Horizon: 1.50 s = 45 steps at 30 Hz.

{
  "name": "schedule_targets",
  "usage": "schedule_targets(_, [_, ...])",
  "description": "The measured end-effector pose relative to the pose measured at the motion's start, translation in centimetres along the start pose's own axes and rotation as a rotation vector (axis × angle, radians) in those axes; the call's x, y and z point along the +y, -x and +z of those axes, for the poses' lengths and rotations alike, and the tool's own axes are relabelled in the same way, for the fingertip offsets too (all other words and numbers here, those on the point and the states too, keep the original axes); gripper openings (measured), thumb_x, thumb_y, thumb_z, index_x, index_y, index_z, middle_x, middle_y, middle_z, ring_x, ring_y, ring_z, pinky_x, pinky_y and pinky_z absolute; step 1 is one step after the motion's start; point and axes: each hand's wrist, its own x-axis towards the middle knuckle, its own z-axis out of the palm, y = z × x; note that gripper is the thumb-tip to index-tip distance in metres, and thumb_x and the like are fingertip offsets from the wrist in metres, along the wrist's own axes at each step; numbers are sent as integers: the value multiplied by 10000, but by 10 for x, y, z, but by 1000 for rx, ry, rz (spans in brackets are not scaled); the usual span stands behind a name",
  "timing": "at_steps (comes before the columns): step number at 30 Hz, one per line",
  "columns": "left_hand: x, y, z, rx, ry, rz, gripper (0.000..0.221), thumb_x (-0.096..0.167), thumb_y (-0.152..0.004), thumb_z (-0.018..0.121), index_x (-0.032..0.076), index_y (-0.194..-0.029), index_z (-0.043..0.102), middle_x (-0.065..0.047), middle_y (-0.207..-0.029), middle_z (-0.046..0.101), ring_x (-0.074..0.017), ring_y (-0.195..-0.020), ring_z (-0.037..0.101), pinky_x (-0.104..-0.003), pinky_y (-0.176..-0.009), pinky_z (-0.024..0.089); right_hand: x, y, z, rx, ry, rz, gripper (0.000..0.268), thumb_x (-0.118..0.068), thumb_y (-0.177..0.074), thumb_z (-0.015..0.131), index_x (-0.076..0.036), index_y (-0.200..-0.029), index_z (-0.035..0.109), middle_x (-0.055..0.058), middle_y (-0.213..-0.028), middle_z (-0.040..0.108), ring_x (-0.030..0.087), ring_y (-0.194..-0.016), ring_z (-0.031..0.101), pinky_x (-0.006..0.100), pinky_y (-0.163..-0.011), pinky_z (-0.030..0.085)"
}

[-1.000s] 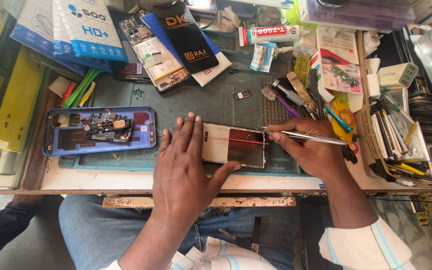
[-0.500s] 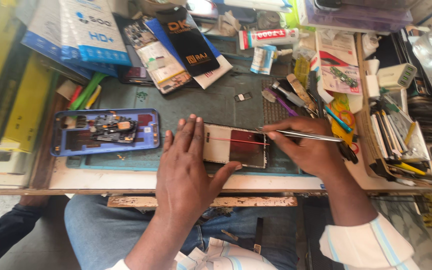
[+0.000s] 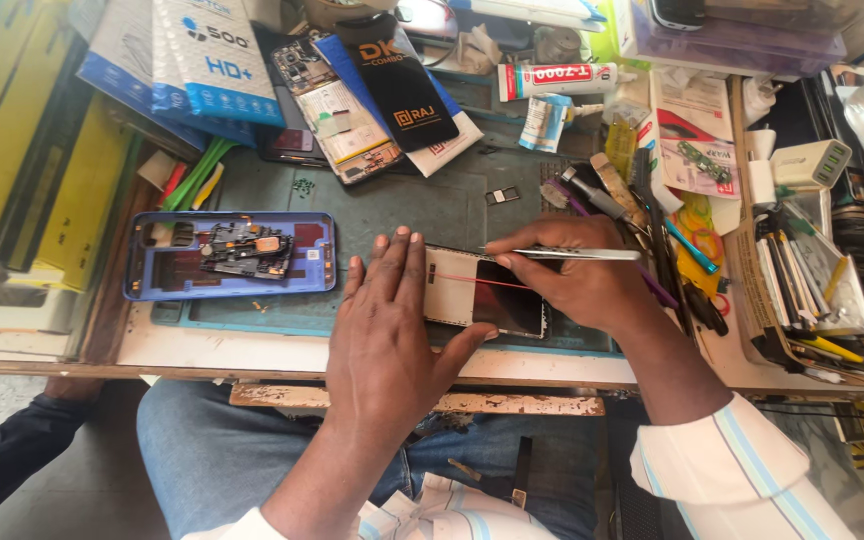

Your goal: The person uses tweezers to carefully remove a thin red strip from the edge of a disassembled smartphone screen. They then use a small brush to clean the area and continue to adjust components with the tweezers.

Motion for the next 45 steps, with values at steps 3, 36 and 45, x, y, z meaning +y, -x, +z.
schedule_targets(3, [1,0,-1,9,13,-10,1033,619,-794,760,-126,-1433,434,-317,-1477,462,-438,-1439,385,-527,-1196,253,-4,-2,-3,22,70,-61,173,-89,-864,804,-91,-1038,802,71,-869,758,163,-753,691,308,-687,540])
schedule_targets(36, [-1,5,4,28,-34,-30,1224,671,-787,730,-169,-1497,193,-348,-1554,313,-500,-1475,242,-581,-1220,110,-26,-40,27,-45,77,4,181,-162,-875,797,-106,-1047,806,88,-975,808,174,-879,779,318,-772,593])
schedule_targets(45, [-3,6,5,36,-13,-35,1265,673,-767,742,-214,-1471,181,-392,-1518,323,-514,-1483,237,-579,-1219,117,-22,-16,-1,-25,40,36,172,-151,-869,776,-115,-1037,798,73,-990,811,158,-893,792,302,-790,603])
